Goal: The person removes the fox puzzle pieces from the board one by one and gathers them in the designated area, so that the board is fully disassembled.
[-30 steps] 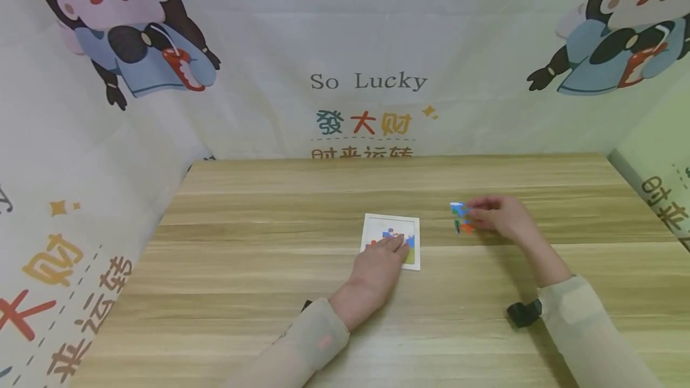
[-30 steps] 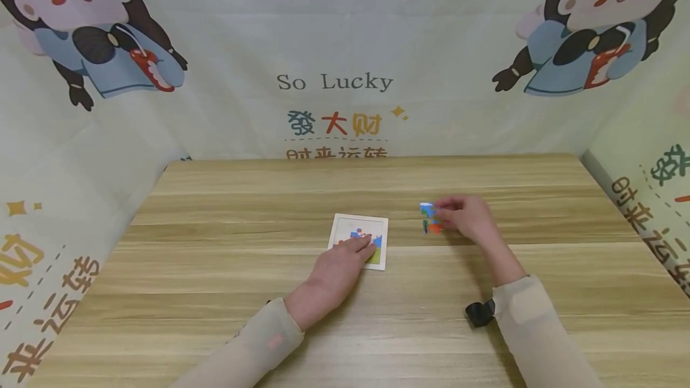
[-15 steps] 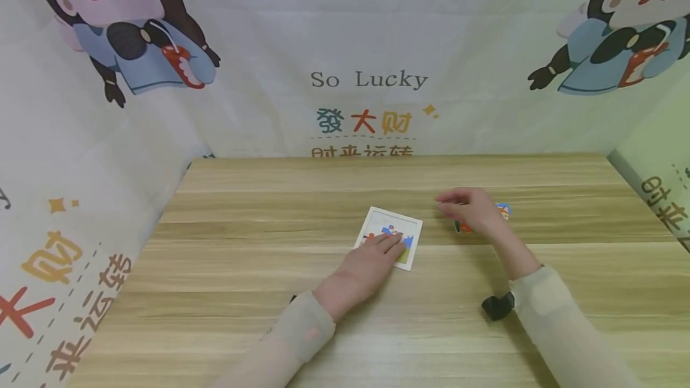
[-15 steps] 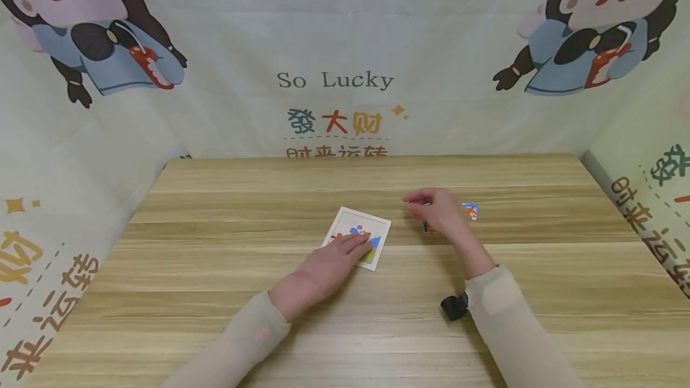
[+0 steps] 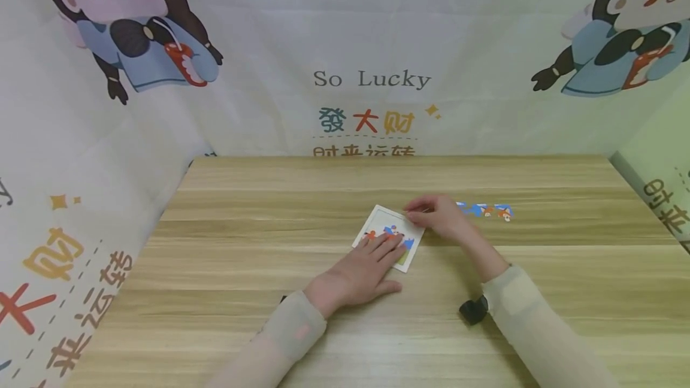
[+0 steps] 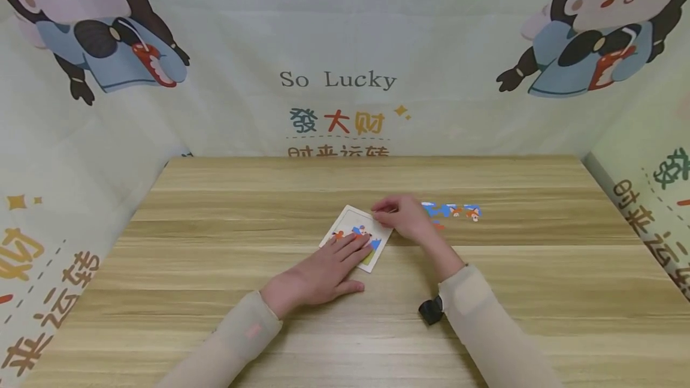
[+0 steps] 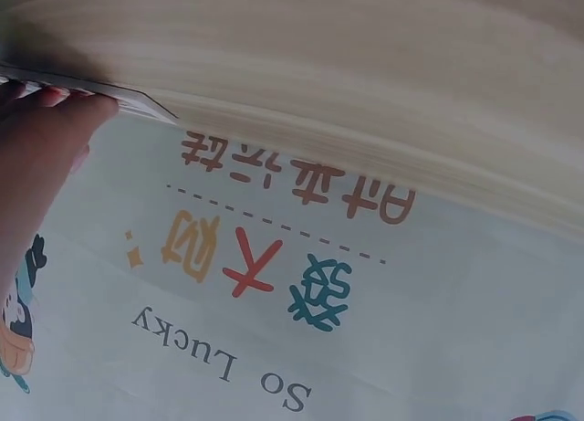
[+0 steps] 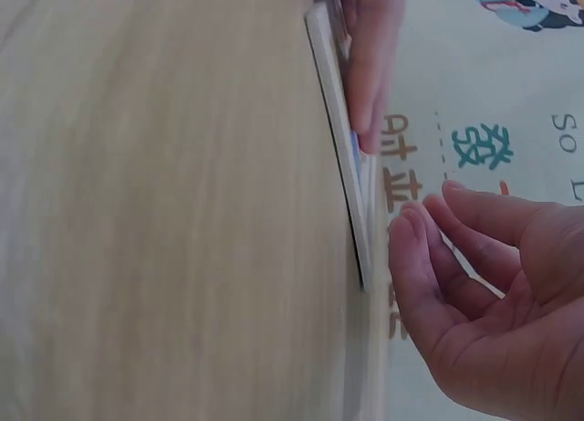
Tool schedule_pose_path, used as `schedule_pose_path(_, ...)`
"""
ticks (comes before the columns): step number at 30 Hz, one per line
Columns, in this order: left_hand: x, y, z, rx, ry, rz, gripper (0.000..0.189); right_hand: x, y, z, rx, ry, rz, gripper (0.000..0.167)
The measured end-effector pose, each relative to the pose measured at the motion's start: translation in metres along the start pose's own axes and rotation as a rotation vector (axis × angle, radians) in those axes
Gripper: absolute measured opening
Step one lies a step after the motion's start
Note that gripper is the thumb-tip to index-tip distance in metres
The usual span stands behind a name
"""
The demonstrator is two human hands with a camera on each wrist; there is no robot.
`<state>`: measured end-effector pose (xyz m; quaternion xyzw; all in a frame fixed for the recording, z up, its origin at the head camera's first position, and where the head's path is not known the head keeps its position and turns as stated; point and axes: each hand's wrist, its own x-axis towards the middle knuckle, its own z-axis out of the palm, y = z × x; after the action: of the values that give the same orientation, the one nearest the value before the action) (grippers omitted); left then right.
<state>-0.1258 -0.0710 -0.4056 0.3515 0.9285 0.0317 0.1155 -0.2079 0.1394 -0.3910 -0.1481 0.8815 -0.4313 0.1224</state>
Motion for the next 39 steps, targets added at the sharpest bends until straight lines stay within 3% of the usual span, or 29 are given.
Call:
schedule_pose_path(7,-0.001,0.000,0.000,0.068,0.021,0.029,0.072,0.008,-0.003,0.012,-0.127,-0.057,-0.021,0.024)
schedule_pose_path(13,-0.002,0.001,0.003,0.092,0.034,-0.013,0.077,0.012,-0.006,0.015,-0.148,-0.097,-0.015,0.022)
schedule_pose_path(19,-0.002,0.004,0.003,0.086,0.031,-0.035,0.082,0.013,-0.010,0.013,-0.139,-0.100,-0.007,0.019)
schedule_pose_path(28,-0.002,0.013,0.003,-0.010,0.001,-0.064,0.088,0.014,-0.010,0.017,-0.121,-0.109,0.020,0.014)
schedule_pose_path(33,-0.003,0.015,0.006,0.002,-0.010,-0.071,0.089,0.012,-0.008,0.020,-0.071,-0.122,0.047,0.011)
schedule_pose_path(39,-0.004,0.016,0.009,0.019,0.006,-0.074,0.092,0.013,-0.006,0.019,-0.034,-0.144,0.021,0.011)
